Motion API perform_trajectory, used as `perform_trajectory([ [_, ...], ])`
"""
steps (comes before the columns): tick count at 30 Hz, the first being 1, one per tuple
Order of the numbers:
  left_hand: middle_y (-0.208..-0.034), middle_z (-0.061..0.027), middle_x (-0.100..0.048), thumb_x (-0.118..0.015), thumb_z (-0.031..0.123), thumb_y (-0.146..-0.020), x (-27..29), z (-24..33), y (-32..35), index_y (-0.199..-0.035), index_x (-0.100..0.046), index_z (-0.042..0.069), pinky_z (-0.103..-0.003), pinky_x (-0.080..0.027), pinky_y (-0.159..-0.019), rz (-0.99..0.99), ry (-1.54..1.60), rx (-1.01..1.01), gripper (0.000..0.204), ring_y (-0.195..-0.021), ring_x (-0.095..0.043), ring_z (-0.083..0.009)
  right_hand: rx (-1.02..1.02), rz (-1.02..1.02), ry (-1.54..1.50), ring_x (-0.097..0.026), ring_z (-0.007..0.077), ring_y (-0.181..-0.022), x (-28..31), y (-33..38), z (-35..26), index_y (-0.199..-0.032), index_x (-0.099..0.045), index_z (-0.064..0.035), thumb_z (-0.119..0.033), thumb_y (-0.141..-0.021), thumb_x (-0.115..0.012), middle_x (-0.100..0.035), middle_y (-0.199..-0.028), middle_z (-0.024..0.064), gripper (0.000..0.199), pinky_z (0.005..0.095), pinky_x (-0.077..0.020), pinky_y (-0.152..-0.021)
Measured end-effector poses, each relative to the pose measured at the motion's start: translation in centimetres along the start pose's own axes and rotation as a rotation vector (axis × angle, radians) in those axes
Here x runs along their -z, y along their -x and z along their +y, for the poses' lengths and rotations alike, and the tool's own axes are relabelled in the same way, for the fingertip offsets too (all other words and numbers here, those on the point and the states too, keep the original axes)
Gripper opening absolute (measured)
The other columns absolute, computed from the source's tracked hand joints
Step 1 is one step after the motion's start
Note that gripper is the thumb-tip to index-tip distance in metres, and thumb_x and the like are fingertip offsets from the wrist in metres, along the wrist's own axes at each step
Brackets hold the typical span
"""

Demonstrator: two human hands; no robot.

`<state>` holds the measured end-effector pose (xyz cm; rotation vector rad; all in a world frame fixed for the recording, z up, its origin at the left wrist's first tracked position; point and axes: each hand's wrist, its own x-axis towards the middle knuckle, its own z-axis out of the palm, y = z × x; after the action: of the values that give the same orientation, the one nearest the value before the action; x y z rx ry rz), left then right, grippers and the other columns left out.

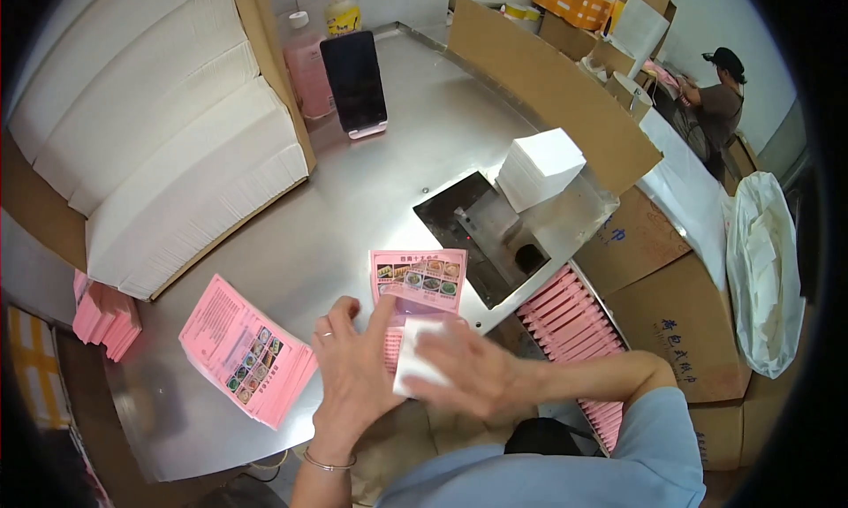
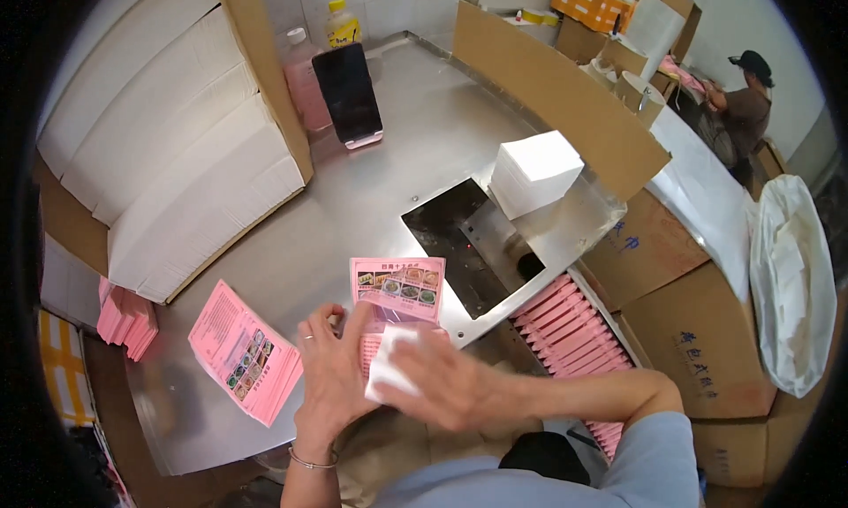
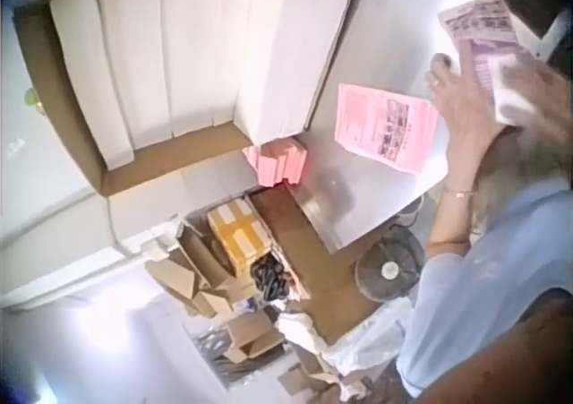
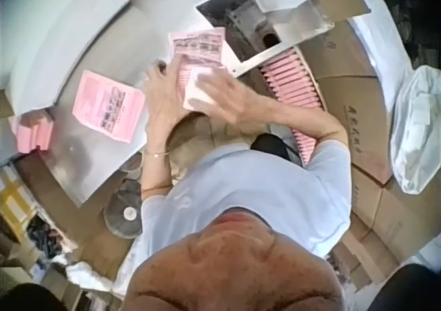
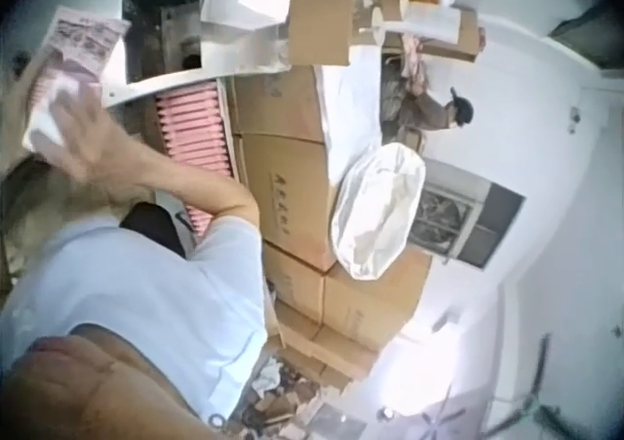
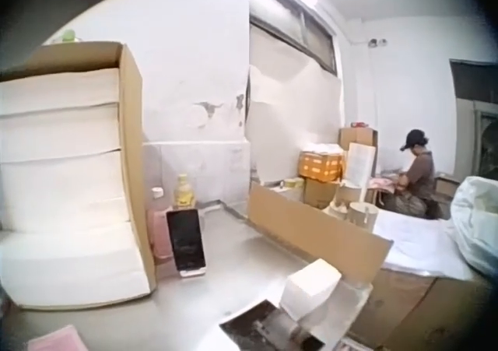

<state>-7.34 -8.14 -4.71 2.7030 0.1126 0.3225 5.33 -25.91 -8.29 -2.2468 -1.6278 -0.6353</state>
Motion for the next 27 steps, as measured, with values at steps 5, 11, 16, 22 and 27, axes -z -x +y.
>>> perform_trajectory([
  [5,-0.109,-0.0223,-0.054,-0.076,0.015,-0.075,-2.2,2.7,-0.8,-0.151,-0.039,0.007,-0.049,-0.045,-0.084,0.045,0.169,-0.055,0.084,-0.099,-0.052,-0.0416,-0.133,0.007,-0.111,-0.059,0.0413,-0.109,-2.4,-3.2,0.5,-0.120,-0.058,0.0005,-0.014,-0.085,-0.060,-0.064,-0.108,0.0214,0.039,0.0764,-0.0281,-0.104],
  [11,-0.116,-0.0204,-0.053,-0.067,0.001,-0.072,0.6,-1.1,2.5,-0.109,-0.061,0.004,-0.045,-0.044,-0.089,0.227,0.062,-0.044,0.037,-0.105,-0.052,-0.0386,-0.572,-0.349,-0.141,-0.069,0.0386,-0.081,-1.8,0.1,7.8,-0.098,-0.066,-0.0002,-0.014,-0.090,-0.058,-0.069,-0.085,0.0205,0.018,0.0477,-0.0559,-0.076],
  [16,-0.128,-0.0210,-0.051,-0.060,0.000,-0.077,3.7,-7.0,5.5,-0.102,-0.057,0.005,-0.053,-0.036,-0.104,0.600,-0.220,0.347,0.026,-0.120,-0.047,-0.0383,-0.356,0.180,0.049,-0.067,0.0333,-0.073,3.5,-1.8,6.4,-0.096,-0.069,-0.0038,-0.014,-0.087,-0.067,-0.065,-0.071,0.0113,0.013,0.0454,-0.0494,-0.063],
  [22,-0.108,-0.0176,-0.055,-0.055,-0.003,-0.087,4.8,-9.9,6.7,-0.107,-0.056,0.003,-0.047,-0.038,-0.102,0.169,-0.456,0.330,0.021,-0.108,-0.052,-0.0356,-0.501,0.187,0.480,-0.059,0.0319,-0.094,3.7,-1.0,14.5,-0.094,-0.069,-0.0042,-0.021,-0.089,-0.067,-0.063,-0.091,0.0146,0.017,0.0481,-0.0459,-0.076],
  [27,-0.103,-0.0155,-0.056,-0.054,-0.003,-0.093,3.8,-7.6,5.3,-0.123,-0.056,0.001,-0.039,-0.045,-0.089,0.381,-0.047,0.249,0.030,-0.098,-0.055,-0.0304,-0.569,0.191,0.332,-0.058,0.0322,-0.088,4.2,-0.7,13.7,-0.085,-0.070,-0.0026,-0.021,-0.090,-0.066,-0.060,-0.090,0.0137,0.020,0.0475,-0.0460,-0.074],
])
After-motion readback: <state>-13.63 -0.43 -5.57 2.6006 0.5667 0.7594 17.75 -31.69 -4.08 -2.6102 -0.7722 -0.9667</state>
